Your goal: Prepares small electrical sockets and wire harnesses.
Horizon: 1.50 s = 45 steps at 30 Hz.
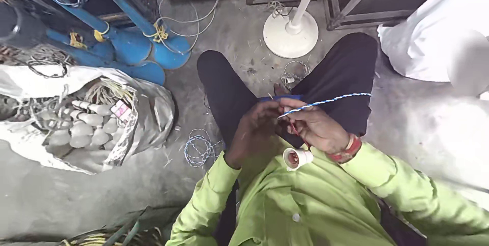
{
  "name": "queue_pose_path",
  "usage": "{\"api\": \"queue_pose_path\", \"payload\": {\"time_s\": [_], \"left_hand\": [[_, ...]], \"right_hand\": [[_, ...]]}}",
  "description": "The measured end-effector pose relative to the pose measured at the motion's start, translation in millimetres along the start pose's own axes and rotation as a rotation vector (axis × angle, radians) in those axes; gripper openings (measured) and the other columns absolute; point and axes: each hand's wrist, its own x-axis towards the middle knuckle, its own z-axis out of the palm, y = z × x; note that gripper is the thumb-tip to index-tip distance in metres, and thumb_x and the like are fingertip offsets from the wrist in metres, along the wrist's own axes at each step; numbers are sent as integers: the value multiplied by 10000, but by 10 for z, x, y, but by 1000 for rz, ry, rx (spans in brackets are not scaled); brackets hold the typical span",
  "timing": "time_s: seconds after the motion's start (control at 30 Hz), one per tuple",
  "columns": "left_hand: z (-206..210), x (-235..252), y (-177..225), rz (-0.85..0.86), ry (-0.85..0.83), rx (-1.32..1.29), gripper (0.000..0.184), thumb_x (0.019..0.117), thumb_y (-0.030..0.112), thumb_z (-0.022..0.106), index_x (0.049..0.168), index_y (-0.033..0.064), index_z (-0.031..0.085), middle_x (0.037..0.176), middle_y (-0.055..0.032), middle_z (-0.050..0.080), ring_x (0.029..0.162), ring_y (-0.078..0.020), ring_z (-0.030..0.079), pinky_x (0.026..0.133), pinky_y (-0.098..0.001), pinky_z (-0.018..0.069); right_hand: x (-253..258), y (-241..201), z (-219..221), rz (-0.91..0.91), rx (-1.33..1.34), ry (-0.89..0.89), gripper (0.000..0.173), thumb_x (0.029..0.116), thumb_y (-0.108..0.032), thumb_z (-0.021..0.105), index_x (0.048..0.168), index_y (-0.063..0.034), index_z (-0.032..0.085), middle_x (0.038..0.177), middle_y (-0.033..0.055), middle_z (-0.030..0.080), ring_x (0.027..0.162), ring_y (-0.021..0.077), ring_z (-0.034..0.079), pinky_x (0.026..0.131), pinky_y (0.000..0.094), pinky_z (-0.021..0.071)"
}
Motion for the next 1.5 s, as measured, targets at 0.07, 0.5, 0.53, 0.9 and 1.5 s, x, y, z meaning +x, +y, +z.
{"api": "queue_pose_path", "payload": {"time_s": [0.07,0.5,0.53,0.9,1.5], "left_hand": [[39,5,-33,-43,42,-33,436,980,15,597,1405,6,499,1062,-113,702,819,-185,700,698,-340,613],[106,112,-264,62,132,197,189,1023,74,591,1121,38,749,1143,-66,704,942,-115,671,781,-291,582],[91,110,-248,51,126,195,193,1027,79,588,1132,45,746,1133,-57,696,894,-106,663,740,-275,575],[78,118,-233,117,77,205,115,973,52,650,994,31,761,1051,-48,700,946,-87,656,816,-271,569],[101,150,-224,-23,28,66,236,1059,118,537,1201,25,701,874,-34,712,584,-46,547,526,-191,473]], "right_hand": [[-15,57,7,-75,39,-20,355,1029,-3,504,1329,-103,663,1099,58,718,758,86,664,615,224,564],[-241,29,-222,-213,-540,139,199,995,-8,610,1193,7,631,1029,94,731,900,179,743,832,351,641],[-304,15,-277,-364,-827,171,148,979,-91,643,1111,-45,694,951,43,734,808,123,725,745,319,636],[46,-357,109,-956,-1281,-132,221,985,-265,627,1025,-151,814,865,-5,702,781,94,647,686,272,540],[-516,-427,-30,-851,-972,53,129,915,-195,672,948,-101,754,747,-92,672,608,-51,584,522,137,500]]}}
